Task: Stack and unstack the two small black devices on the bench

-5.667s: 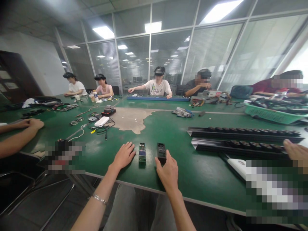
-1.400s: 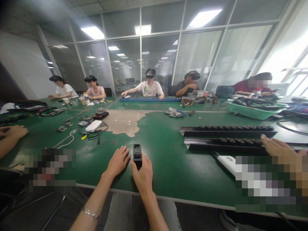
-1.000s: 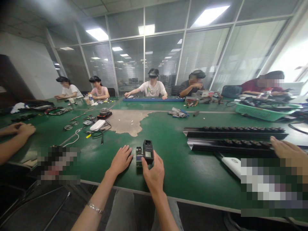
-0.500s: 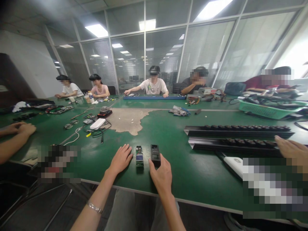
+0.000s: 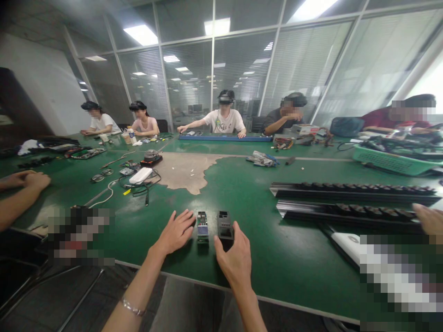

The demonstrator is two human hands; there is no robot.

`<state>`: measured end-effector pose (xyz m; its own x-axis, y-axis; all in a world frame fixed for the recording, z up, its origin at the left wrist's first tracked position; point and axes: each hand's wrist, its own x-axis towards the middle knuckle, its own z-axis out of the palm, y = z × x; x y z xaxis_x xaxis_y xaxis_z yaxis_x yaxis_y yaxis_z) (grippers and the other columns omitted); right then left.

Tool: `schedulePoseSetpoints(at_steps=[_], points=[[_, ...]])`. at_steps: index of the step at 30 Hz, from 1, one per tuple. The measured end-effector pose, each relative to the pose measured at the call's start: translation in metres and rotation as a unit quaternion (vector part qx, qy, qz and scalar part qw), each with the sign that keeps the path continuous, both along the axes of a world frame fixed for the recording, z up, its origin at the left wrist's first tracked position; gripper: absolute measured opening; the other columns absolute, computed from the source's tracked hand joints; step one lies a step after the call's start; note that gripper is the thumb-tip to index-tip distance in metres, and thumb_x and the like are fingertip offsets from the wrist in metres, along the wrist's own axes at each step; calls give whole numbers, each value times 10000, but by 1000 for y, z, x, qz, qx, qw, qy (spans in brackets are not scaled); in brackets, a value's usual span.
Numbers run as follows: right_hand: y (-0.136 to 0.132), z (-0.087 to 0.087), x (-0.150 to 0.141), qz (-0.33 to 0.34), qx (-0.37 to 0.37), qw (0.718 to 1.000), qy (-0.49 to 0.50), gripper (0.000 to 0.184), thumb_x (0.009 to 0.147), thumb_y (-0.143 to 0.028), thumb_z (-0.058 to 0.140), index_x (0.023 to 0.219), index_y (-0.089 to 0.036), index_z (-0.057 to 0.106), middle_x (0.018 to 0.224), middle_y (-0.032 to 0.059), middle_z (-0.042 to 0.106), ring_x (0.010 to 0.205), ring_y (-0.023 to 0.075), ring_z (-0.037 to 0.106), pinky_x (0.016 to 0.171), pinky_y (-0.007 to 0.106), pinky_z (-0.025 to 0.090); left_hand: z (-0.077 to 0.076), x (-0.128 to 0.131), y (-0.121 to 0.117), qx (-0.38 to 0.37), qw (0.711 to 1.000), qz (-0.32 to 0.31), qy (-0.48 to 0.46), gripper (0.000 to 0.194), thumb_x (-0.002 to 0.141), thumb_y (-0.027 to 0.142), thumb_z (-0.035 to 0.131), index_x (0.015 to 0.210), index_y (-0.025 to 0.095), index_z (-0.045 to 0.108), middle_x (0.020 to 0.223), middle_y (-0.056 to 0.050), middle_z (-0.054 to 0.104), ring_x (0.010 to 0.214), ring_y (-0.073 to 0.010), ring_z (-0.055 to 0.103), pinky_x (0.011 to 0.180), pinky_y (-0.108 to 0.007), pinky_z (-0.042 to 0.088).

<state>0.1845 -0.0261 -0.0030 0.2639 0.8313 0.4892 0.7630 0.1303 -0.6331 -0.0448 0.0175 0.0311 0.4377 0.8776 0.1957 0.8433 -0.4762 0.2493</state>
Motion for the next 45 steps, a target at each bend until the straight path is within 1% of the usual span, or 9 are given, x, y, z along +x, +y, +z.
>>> schedulePoseSetpoints(at_steps=[2,7,13,16,20,27,31,38,45], points=[[-1,2,0,8,-9,1000,14,764,816,-520,577,1435,-111,395,1318,174,572,1223,314,514,1038,493,403,4,-1,-1,-7,1000,-15,-4,517,978,506,338,1431,278,435,1538,-73,375,1444,-257,278,1177,-588,115],[-1,2,3,18,-31,999,18,755,827,-476,554,1464,-123,352,1332,158,567,1235,304,510,1041,480,403,8,-4,0,-18,999,-44,-6,794,844,752,415,1455,245,409,1556,-125,323,1453,-317,239,1169,-612,62],[1,1,2,30,-39,998,-25,815,784,-411,573,1493,-129,287,1361,167,541,1242,323,507,1023,499,412,5,-1,5,-9,998,-55,3,1058,658,893,482,1480,238,360,1564,-143,301,1451,-358,222,1169,-610,48],[0,3,-1,28,-45,997,-48,880,761,-396,583,1514,-120,220,1400,177,504,1262,346,485,1015,518,411,4,2,6,-6,999,-50,6,1134,596,930,483,1482,233,352,1560,-160,303,1443,-373,230,1166,-615,53],[-1,5,-3,21,-54,996,-63,943,739,-388,596,1524,-97,163,1404,194,488,1249,363,487,1000,523,418,6,5,4,-7,999,-42,3,1109,612,927,471,1468,228,376,1550,-162,324,1436,-373,247,1166,-616,61],[-3,9,-3,19,-64,993,-95,910,753,-348,576,1512,-59,166,1398,207,484,1252,355,478,1008,498,413,9,8,3,-15,999,-33,-4,1022,668,894,471,1453,244,396,1557,-138,321,1443,-351,240,1171,-601,79],[-4,9,-2,23,-60,993,-102,881,769,-348,565,1513,-84,174,1395,195,491,1252,351,477,1002,498,417,10,9,1,-16,999,-31,0,1026,681,890,461,1472,243,366,1559,-139,316,1449,-345,228,1174,-595,76],[-2,6,-1,24,-57,995,-75,983,737,-322,585,1535,-104,53,1373,178,519,1249,349,487,1002,509,416,7,9,-2,-6,999,-35,21,1016,723,881,406,1495,226,322,1565,-142,302,1457,-341,210,1175,-592,90],[-2,7,-2,19,-58,995,-74,1023,727,-332,603,1540,-127,16,1340,157,548,1237,348,496,1003,515,411,2,9,0,7,998,-37,44,1032,731,886,369,1505,206,298,1563,-149,302,1458,-341,204,1175,-595,99]])
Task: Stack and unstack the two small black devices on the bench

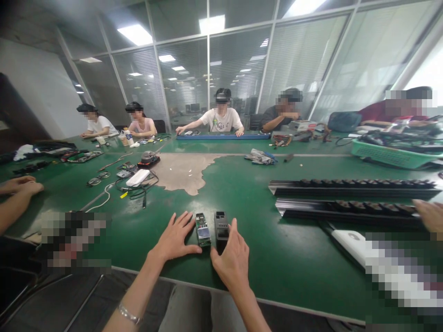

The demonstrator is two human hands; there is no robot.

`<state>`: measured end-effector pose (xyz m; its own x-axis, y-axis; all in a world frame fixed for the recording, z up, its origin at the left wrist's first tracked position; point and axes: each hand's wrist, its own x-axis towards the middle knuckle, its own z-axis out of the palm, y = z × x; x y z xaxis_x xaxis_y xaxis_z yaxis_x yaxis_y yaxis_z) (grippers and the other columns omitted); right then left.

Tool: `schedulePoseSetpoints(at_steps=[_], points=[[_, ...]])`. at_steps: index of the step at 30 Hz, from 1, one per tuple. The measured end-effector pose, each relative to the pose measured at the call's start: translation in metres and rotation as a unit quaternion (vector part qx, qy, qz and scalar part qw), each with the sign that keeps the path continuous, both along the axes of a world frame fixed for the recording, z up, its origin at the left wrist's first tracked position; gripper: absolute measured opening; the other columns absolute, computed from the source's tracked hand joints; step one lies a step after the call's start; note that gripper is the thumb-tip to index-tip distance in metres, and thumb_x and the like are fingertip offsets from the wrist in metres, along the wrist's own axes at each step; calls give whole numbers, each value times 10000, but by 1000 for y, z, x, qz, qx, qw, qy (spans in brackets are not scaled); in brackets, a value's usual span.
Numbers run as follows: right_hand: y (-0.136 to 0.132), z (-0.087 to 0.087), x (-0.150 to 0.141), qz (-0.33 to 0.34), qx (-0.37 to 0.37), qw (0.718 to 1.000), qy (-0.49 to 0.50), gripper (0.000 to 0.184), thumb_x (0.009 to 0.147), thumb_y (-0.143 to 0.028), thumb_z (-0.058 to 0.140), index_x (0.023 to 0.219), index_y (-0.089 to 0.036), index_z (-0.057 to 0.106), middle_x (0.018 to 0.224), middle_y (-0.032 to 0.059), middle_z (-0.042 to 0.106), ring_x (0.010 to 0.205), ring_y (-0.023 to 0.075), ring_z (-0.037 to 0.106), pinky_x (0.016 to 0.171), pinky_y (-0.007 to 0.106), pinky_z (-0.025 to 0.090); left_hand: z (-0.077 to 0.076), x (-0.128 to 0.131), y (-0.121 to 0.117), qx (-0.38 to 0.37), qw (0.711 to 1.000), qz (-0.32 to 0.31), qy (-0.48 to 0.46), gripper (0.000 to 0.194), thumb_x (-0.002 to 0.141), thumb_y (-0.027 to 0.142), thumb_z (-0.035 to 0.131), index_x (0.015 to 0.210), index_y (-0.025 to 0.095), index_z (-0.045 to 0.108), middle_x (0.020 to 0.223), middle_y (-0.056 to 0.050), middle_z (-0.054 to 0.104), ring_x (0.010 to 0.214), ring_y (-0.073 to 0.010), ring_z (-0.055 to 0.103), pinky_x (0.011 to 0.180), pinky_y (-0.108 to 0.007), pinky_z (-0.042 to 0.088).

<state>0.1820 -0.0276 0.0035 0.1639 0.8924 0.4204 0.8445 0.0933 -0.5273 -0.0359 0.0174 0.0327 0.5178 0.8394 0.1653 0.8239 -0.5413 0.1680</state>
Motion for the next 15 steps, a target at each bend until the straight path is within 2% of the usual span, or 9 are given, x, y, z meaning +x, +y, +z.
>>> schedulePoseSetpoints(at_steps=[15], points=[[5,1,-1,-8,2,1000,2,1030,738,-330,613,1543,-144,-3,1361,150,535,1240,346,497,1004,521,409,-7,-2,5,23,1000,-11,5,943,812,818,348,1527,213,234,1587,-144,239,1466,-360,163,1159,-634,115]])
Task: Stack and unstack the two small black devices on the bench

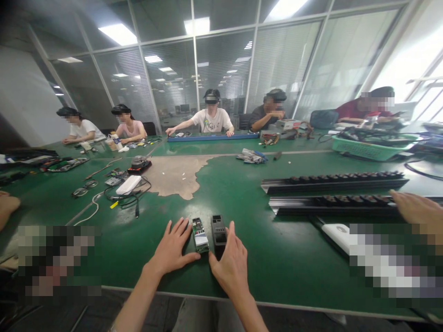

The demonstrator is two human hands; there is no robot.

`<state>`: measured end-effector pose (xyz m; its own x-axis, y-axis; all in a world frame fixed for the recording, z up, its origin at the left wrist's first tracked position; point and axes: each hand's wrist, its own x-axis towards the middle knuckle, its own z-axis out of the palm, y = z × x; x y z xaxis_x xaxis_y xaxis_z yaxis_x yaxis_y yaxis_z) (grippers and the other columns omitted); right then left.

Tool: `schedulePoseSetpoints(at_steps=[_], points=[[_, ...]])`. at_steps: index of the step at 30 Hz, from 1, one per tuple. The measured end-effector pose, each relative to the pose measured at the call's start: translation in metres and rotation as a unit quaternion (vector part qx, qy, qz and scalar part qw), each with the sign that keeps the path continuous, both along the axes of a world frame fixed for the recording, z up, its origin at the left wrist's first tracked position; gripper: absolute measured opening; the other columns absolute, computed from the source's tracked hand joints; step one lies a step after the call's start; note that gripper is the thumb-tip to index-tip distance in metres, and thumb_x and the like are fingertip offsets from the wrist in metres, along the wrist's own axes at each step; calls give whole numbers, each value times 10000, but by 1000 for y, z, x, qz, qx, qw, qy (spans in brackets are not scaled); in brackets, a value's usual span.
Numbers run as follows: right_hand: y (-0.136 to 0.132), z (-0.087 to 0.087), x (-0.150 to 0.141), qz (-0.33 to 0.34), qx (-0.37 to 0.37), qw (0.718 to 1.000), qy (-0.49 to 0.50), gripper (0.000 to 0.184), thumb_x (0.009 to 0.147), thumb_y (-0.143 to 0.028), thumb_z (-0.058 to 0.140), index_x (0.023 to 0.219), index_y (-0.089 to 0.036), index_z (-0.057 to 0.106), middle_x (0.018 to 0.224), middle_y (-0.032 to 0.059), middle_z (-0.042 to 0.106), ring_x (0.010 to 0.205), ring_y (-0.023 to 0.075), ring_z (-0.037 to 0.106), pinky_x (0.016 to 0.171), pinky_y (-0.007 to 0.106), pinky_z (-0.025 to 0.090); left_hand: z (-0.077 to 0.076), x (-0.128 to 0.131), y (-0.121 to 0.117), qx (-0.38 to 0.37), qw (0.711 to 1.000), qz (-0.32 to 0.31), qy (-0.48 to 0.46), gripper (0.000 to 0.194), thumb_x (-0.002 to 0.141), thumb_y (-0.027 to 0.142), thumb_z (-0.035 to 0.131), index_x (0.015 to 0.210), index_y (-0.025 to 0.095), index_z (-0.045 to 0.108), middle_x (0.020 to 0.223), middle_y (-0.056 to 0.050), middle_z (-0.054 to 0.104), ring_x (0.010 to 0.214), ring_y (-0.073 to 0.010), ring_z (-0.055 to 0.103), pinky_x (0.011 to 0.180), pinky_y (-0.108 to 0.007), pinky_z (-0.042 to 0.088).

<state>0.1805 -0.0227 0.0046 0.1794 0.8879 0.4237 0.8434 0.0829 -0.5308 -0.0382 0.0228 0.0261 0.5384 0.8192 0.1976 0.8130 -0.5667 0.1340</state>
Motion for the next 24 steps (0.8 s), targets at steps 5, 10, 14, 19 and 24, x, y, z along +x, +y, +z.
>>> schedulePoseSetpoints(at_steps=[5,10,14,19,24], points=[[-2,-1,1,2,6,1000,-1,1026,742,-348,619,1544,-142,14,1374,162,519,1244,347,491,998,528,415,1,0,-2,-2,1000,3,-4,878,845,786,332,1518,226,266,1586,-133,250,1466,-349,170,1162,-630,115],[-6,1,0,6,13,1000,13,1013,745,-384,630,1540,-129,57,1434,182,453,1296,348,434,1009,524,411,3,0,-6,-12,1000,14,-13,841,854,770,345,1503,236,308,1576,-126,282,1461,-344,192,1165,-620,113],[-8,2,0,5,6,1000,26,974,760,-399,615,1534,-116,96,1445,186,440,1309,344,420,1029,523,396,4,-1,-8,-21,999,11,-22,852,846,772,362,1499,226,322,1571,-128,293,1461,-345,188,1170,-606,109],[-7,-2,3,9,16,998,52,861,781,-368,571,1512,-116,193,1464,176,424,1324,319,413,1073,504,361,5,-2,-8,-24,999,15,-27,847,839,774,375,1496,242,328,1564,-121,312,1454,-345,213,1167,-604,113],[-6,-4,5,3,21,998,63,820,777,-406,583,1478,-114,274,1397,174,499,1271,300,471,1063,482,371,8,-3,-10,-21,999,11,-25,830,842,768,376,1474,229,368,1553,-123,332,1446,-342,233,1170,-595,111]])
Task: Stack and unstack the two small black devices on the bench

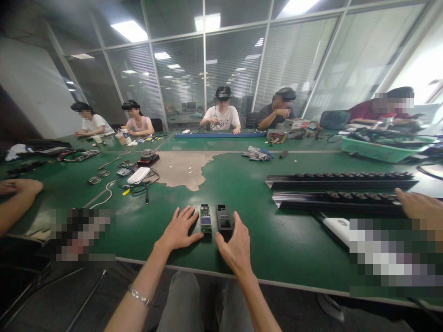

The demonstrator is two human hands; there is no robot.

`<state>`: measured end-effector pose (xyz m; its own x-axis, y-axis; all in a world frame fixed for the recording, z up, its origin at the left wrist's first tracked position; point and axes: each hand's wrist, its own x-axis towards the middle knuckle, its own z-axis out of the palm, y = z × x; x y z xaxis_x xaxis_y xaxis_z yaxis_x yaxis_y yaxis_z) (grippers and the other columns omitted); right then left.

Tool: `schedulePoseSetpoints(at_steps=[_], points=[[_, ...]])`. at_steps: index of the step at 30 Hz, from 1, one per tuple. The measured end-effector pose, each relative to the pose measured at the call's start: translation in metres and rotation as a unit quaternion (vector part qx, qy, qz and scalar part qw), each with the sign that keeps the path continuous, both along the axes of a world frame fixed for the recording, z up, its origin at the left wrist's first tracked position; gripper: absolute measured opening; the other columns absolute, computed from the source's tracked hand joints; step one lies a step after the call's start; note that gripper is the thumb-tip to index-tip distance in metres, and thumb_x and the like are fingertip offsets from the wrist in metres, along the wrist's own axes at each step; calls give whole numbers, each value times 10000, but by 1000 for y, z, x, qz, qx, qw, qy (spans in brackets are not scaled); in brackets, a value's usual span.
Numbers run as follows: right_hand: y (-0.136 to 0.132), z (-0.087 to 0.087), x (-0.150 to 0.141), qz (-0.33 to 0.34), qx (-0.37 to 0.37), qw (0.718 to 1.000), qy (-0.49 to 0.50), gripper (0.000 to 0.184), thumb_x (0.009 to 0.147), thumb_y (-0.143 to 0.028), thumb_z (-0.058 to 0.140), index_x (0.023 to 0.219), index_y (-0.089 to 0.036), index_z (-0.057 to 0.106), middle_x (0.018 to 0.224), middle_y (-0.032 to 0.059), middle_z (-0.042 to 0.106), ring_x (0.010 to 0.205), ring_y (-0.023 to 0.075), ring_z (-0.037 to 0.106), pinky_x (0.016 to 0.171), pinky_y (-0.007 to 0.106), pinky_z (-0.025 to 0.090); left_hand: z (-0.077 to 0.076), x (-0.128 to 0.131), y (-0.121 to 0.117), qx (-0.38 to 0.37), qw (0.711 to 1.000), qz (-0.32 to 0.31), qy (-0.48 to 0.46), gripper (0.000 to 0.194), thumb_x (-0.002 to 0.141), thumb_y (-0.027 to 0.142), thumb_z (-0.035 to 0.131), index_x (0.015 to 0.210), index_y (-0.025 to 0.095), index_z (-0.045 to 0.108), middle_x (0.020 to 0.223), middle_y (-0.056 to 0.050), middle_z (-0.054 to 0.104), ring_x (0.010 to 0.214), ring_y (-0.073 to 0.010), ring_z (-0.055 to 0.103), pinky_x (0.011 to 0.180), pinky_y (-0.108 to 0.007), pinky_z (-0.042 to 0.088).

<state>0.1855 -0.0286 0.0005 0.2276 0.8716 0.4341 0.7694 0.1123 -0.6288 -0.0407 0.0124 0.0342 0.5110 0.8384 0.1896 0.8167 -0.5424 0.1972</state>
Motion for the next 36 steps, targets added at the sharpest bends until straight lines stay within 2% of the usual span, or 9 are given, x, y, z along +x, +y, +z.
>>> schedulePoseSetpoints(at_steps=[9,14,18,22,25,29,36], points=[[-5,5,-7,-26,4,999,-24,828,765,-492,621,1430,-85,342,1235,170,597,1128,304,548,978,456,435,-2,-1,-2,1,1000,-2,2,826,835,721,443,1485,222,345,1565,-122,309,1452,-340,220,1169,-600,111],[-8,4,-6,-33,5,999,-25,623,823,-471,561,1317,-100,488,1194,168,618,1096,287,565,960,431,443,-4,-5,1,-9,1000,-12,4,731,824,485,550,1483,240,349,1582,-90,280,1463,-309,206,1182,-570,109],[-9,8,-6,-45,2,999,-7,525,849,-461,517,1251,-125,560,1130,152,654,1056,288,588,915,423,456,-8,-6,4,-8,1000,9,-12,633,865,361,459,1473,213,364,1568,-83,313,1462,-255,225,1194,-531,121],[-12,25,-13,-81,11,995,65,543,832,-510,535,1241,-158,588,1088,117,683,984,279,632,884,406,466,-14,-5,7,4,999,37,-34,585,906,331,390,1472,192,349,1555,-98,338,1449,-230,263,1194,-516,145],[-15,47,-28,-66,27,989,128,542,827,-537,555,1237,-185,599,1090,95,695,980,254,652,873,365,474,-15,-6,7,9,998,43,-38,562,898,324,418,1447,210,385,1556,-91,339,1450,-230,259,1195,-506,155],[-14,67,-55,-35,28,995,85,497,844,-518,544,1197,-176,617,1090,110,696,995,254,646,889,357,460,-12,-7,6,7,998,45,-43,513,905,336,432,1401,204,441,1540,-108,362,1442,-242,277,1191,-505,175],[-5,57,-81,-79,1,996,-38,538,870,-466,520,1272,-110,547,1018,158,685,947,272,636,828,356,453,-11,-8,6,5,998,46,-44,488,919,373,430,1380,217,464,1528,-104,383,1433,-237,300,1188,-501,196]])
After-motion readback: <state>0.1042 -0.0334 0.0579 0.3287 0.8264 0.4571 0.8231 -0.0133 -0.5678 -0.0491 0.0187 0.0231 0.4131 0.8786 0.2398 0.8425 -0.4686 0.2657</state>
